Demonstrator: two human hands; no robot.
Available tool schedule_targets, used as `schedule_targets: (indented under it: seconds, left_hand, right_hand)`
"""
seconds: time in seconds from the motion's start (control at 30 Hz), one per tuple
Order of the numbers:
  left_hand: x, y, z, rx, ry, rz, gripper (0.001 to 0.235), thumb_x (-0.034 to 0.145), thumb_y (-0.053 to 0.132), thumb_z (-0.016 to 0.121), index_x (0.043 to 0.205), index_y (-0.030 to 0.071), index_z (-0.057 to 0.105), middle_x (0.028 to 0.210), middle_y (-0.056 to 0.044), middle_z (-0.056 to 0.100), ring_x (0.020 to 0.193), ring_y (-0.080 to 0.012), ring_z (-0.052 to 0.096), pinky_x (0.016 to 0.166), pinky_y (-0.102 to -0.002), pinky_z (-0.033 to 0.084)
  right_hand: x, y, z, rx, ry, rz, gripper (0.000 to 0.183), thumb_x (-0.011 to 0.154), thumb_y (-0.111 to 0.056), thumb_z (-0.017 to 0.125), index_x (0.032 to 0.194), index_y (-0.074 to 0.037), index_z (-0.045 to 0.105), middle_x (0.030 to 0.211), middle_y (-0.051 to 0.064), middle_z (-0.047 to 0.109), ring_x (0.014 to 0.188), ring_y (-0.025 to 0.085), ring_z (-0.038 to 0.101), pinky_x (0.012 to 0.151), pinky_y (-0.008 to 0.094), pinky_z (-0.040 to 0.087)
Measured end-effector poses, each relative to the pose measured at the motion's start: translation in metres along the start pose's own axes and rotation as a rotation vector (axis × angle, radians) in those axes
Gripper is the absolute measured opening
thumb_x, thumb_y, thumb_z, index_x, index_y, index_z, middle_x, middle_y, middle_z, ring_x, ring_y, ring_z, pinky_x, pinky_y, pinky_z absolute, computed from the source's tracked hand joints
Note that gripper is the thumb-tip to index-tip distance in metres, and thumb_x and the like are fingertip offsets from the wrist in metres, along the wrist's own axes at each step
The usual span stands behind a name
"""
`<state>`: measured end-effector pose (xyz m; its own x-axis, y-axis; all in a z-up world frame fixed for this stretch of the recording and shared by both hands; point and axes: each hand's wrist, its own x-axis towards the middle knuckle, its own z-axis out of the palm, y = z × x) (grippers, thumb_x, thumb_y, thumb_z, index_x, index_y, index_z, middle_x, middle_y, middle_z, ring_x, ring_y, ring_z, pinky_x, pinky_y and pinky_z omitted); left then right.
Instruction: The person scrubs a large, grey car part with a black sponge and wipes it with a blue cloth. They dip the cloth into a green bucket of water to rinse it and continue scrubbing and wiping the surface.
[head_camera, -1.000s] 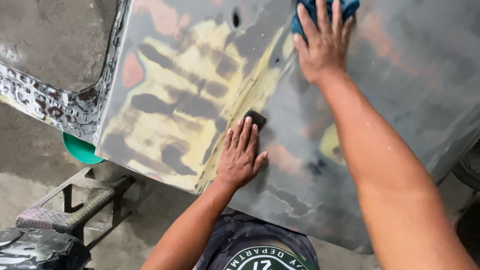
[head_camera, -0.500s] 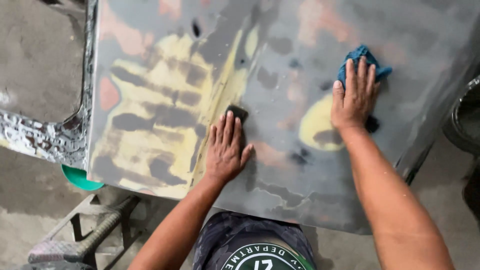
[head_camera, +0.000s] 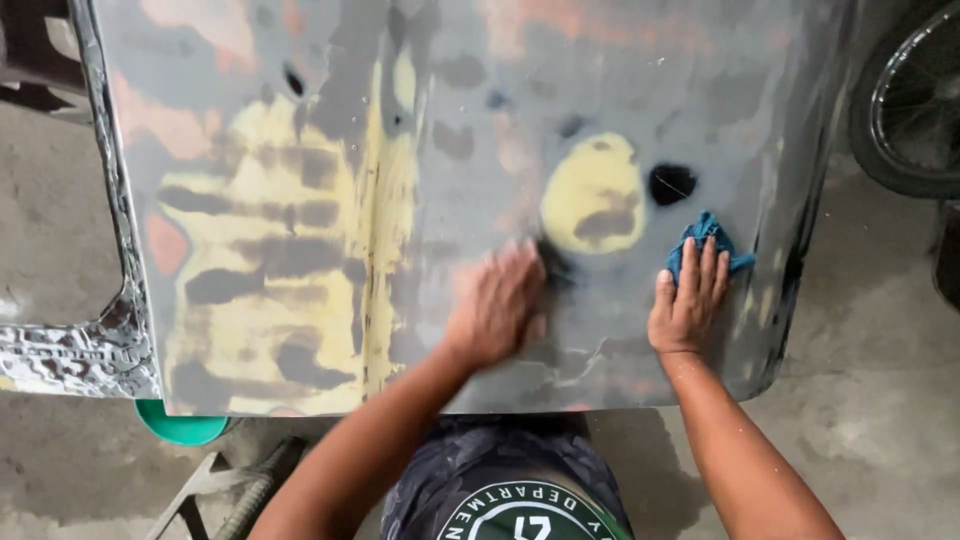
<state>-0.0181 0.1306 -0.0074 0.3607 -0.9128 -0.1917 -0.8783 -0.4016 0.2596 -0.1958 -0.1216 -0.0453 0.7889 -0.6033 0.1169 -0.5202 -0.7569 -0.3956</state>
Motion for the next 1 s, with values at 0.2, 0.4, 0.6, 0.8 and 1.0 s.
schedule_targets:
  seconds: [0.2, 0.4, 0.6, 0.8, 1.0]
  left_hand:
    - [-0.064, -0.032, 0.041, -0.113, 0.084, 0.395, 0.078, 0.099, 0.045, 0.046, 0.164, 0.005, 0.031, 0.174, -0.013, 0.017, 0.161, -0.0262, 0.019, 0.131, -0.045, 0.021]
    - [-0.005, -0.050, -0.068, -0.078, -0.039, -0.358, 0.085, 0.102, 0.049, 0.046, 0.161, -0.004, 0.018, 0.169, -0.026, 0.012, 0.155, -0.0417, 0.015, 0.126, -0.052, 0.012]
    - [-0.103, 0.047, 0.042, -0.237, 0.100, 0.282, 0.079, 0.095, 0.058, 0.040, 0.151, 0.006, 0.019, 0.164, -0.018, 0.019, 0.151, -0.0354, 0.016, 0.120, -0.050, 0.013]
    - [-0.104, -0.034, -0.005, -0.048, -0.163, -0.370, 0.081, 0.102, 0.053, 0.036, 0.159, 0.003, 0.007, 0.169, -0.021, 0.003, 0.155, -0.0342, 0.002, 0.124, -0.051, 0.003]
    - [-0.072, 0.091, 0.047, -0.232, -0.034, -0.408, 0.088, 0.099, 0.056, 0.043, 0.160, 0.001, 0.012, 0.169, -0.021, 0.002, 0.155, -0.0390, 0.002, 0.125, -0.051, 0.004]
  right_hand:
    - [-0.030, 0.000, -0.002, 0.022, -0.007, -0.007, 0.057, 0.109, -0.033, 0.048, 0.159, -0.005, 0.045, 0.165, 0.026, 0.036, 0.154, 0.051, 0.027, 0.126, 0.058, 0.020]
    - [-0.023, -0.011, -0.004, 0.030, 0.034, -0.009, 0.058, 0.108, -0.032, 0.048, 0.158, -0.005, 0.045, 0.165, 0.025, 0.038, 0.153, 0.050, 0.029, 0.127, 0.059, 0.019]
    - [-0.026, -0.009, -0.004, 0.051, 0.039, -0.028, 0.058, 0.108, -0.032, 0.048, 0.159, -0.004, 0.045, 0.165, 0.025, 0.038, 0.153, 0.050, 0.028, 0.126, 0.060, 0.019]
    - [-0.030, -0.002, -0.002, 0.014, 0.038, -0.015, 0.056, 0.109, -0.031, 0.049, 0.159, -0.007, 0.045, 0.166, 0.023, 0.037, 0.153, 0.049, 0.029, 0.126, 0.060, 0.019]
    - [-0.030, 0.002, 0.001, 0.036, 0.050, -0.055, 0.056, 0.109, -0.030, 0.049, 0.160, -0.007, 0.044, 0.166, 0.023, 0.036, 0.153, 0.049, 0.028, 0.125, 0.059, 0.020]
